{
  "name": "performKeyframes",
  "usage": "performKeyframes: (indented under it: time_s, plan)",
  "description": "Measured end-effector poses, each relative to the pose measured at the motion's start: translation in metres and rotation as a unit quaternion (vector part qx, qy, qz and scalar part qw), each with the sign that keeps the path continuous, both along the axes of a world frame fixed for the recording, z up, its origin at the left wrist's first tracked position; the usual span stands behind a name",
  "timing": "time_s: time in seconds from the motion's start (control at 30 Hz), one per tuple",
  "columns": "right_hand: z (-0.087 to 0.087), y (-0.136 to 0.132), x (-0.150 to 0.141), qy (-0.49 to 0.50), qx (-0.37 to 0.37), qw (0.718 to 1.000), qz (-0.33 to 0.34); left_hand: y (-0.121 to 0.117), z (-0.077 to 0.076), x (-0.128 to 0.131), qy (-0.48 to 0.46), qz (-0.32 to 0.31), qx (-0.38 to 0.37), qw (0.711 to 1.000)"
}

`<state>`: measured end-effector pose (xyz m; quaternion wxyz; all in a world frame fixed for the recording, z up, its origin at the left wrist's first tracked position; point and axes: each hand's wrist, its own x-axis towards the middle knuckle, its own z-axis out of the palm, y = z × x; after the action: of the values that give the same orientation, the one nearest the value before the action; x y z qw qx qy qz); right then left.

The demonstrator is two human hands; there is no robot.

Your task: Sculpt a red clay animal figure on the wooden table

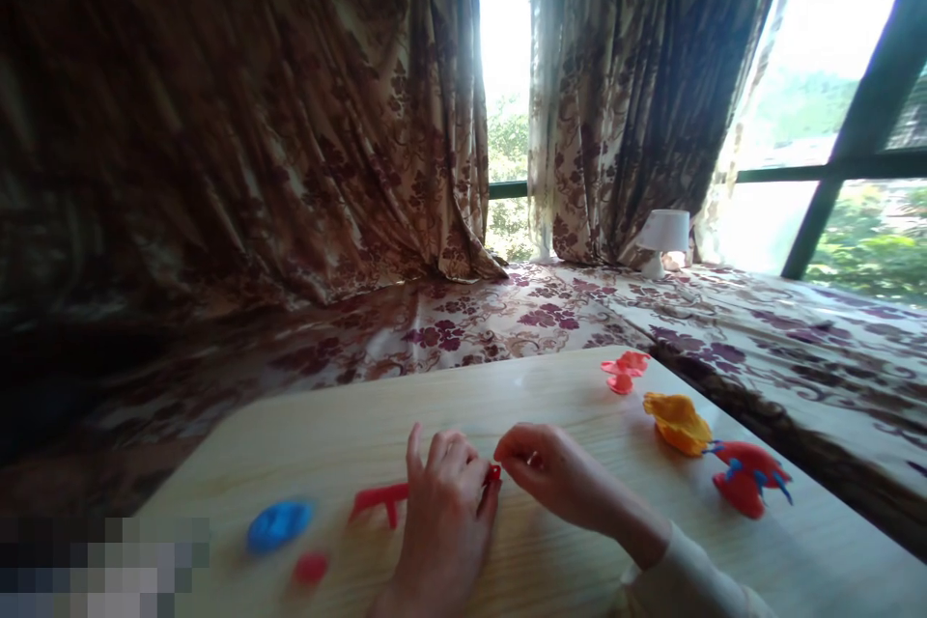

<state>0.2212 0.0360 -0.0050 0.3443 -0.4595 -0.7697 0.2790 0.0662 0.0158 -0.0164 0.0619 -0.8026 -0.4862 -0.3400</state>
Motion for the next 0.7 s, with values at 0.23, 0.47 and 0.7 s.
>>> performKeyframes:
  time_s: [0.23, 0.47, 0.7]
  plan:
    - [-0.0019, -0.0011, 0.0016, -0.011, 0.011, 1.000, -0.010, -0.0009, 0.0008, -0.0004, -0.015, -0.035, -0.005, 0.999]
    - [-0.0037, 0.0003, 0.0012, -0.014, 0.010, 1.000, -0.024, -0.0029, -0.0003, -0.0021, -0.020, -0.027, -0.027, 0.999]
    - [0.0009, -0.0018, -0.0012, -0.010, -0.007, 1.000, -0.009, -0.0019, 0.0014, 0.0005, -0.025, -0.019, -0.018, 0.999]
